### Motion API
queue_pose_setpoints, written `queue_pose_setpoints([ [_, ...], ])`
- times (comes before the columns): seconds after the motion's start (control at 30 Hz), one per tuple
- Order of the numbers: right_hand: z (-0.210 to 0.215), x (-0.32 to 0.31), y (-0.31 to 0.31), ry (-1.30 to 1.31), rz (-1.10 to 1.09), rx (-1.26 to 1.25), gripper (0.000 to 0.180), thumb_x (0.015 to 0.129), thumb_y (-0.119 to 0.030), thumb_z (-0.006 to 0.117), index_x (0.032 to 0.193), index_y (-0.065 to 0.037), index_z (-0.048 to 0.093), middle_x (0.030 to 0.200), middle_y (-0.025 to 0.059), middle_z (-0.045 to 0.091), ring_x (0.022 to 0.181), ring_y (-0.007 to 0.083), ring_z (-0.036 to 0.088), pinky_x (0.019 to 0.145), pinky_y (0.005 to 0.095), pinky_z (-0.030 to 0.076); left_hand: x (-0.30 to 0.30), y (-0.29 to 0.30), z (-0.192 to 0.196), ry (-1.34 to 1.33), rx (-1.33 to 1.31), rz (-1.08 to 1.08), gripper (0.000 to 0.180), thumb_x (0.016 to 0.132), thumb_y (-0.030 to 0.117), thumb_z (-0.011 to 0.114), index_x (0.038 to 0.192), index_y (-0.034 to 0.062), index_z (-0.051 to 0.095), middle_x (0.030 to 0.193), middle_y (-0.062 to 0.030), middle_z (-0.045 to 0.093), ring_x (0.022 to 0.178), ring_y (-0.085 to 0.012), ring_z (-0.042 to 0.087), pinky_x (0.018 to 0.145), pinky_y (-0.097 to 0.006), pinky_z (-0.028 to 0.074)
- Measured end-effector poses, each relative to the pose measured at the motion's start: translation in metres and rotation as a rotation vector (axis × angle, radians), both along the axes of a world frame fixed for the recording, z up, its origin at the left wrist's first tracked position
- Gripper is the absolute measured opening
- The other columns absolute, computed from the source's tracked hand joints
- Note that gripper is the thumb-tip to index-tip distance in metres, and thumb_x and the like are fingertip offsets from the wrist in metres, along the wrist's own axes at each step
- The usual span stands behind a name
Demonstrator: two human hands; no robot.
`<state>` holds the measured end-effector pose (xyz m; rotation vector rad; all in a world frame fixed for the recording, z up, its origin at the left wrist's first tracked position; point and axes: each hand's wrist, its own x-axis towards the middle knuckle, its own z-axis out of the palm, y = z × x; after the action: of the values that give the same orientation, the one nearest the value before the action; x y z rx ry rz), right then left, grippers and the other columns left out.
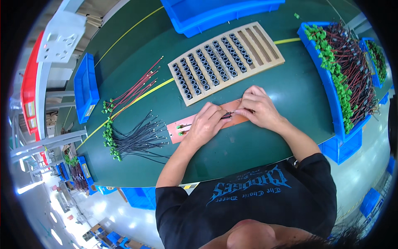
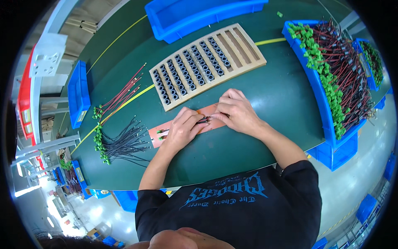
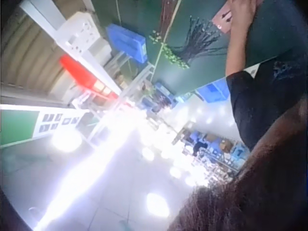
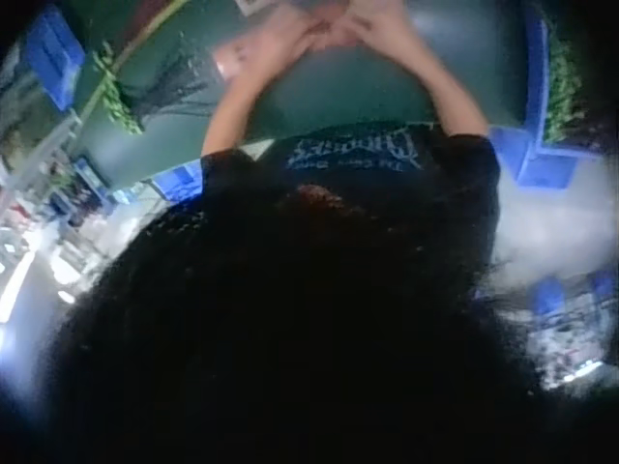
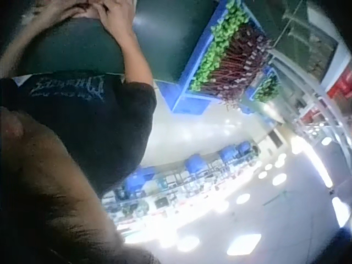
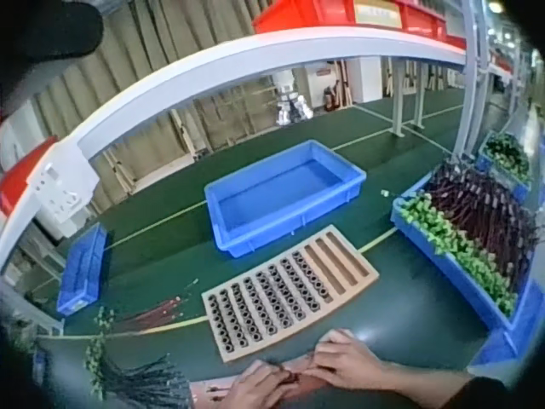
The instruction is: The person assembles wire harnesses by inserting black and red wires into green connectors and securing them with a crimping tool. They repeatedly pick wires from the table, attach them to connectors, and place the finished units into a blue bin.
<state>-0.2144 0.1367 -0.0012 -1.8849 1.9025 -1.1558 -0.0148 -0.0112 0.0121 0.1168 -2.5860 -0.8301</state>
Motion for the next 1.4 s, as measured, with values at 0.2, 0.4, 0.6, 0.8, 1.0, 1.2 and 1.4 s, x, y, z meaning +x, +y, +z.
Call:
queue_pose_setpoints([
  [0.2,0.006,-0.014,0.006,-0.076,0.141,0.107,0.029,0.083,-0.024,0.083,0.102,-0.005,0.071,0.101,0.0062,0.067,0.105,0.0284,0.061,0.1,0.0421,0.046,0.024,-0.01,0.003,-0.053,0.102,0.133,0.036,0.081,0.012,0.083,0.112,0.0016,0.067,0.107,-0.0131,0.066,0.101,-0.0298,0.063,0.091,-0.041,0.049],
  [0.4,0.09,-0.044,0.006,-0.063,0.267,0.197,0.055,0.085,-0.036,0.082,0.127,-0.005,0.064,0.122,0.0127,0.064,0.121,0.0324,0.057,0.107,0.0449,0.043,0.038,-0.008,-0.009,0.043,0.467,0.13,0.032,0.095,0.0,0.057,0.126,0.0011,0.049,0.108,-0.0124,0.061,0.097,-0.0236,0.06,0.093,-0.038,0.049],
  [0.6,0.061,0.039,-0.045,0.638,0.338,0.183,0.049,0.085,-0.045,0.075,0.101,0.0,0.063,0.1,0.0132,0.059,0.103,0.0308,0.057,0.098,0.0435,0.044,0.04,-0.012,-0.017,0.165,0.615,0.166,0.028,0.104,0.003,0.045,0.132,0.0003,0.044,0.108,-0.0138,0.061,0.095,-0.0209,0.06,0.089,-0.035,0.05],
  [0.8,0.067,0.054,-0.058,0.868,0.391,0.097,0.013,0.089,-0.018,0.061,0.085,-0.006,0.059,0.076,0.0071,0.06,0.075,0.0237,0.062,0.075,0.038,0.046,0.04,-0.011,-0.01,0.057,0.538,0.249,0.032,0.106,0.006,0.046,0.138,0.0069,0.047,0.09,-0.0178,0.067,0.079,-0.0324,0.069,0.073,-0.041,0.055],
  [1.0,0.078,0.047,-0.069,0.933,0.552,0.108,0.013,0.088,-0.019,0.061,0.085,-0.007,0.059,0.074,0.0075,0.063,0.072,0.0225,0.062,0.076,0.0367,0.045,0.044,-0.008,-0.015,-0.006,0.329,0.2,0.037,0.103,0.009,0.057,0.139,0.0138,0.051,0.09,-0.0173,0.074,0.076,-0.0414,0.072,0.063,-0.048,0.056],
  [1.2,0.074,0.042,-0.061,0.78,0.589,0.094,0.021,0.09,-0.025,0.065,0.085,-0.006,0.059,0.074,0.0065,0.063,0.073,0.0233,0.062,0.075,0.0385,0.045,0.049,-0.007,-0.019,0.085,0.198,0.117,0.041,0.098,0.006,0.065,0.137,0.0123,0.052,0.099,-0.0166,0.075,0.076,-0.0379,0.073,0.061,-0.045,0.057],
  [1.4,0.064,0.029,-0.059,0.731,0.501,0.041,0.024,0.089,-0.03,0.071,0.088,-0.007,0.061,0.076,0.0025,0.06,0.079,0.0185,0.06,0.076,0.036,0.044,0.042,-0.008,-0.018,-0.031,0.284,0.205,0.039,0.1,0.009,0.063,0.137,0.0108,0.053,0.103,-0.0174,0.075,0.085,-0.039,0.073,0.068,-0.046,0.059],
])
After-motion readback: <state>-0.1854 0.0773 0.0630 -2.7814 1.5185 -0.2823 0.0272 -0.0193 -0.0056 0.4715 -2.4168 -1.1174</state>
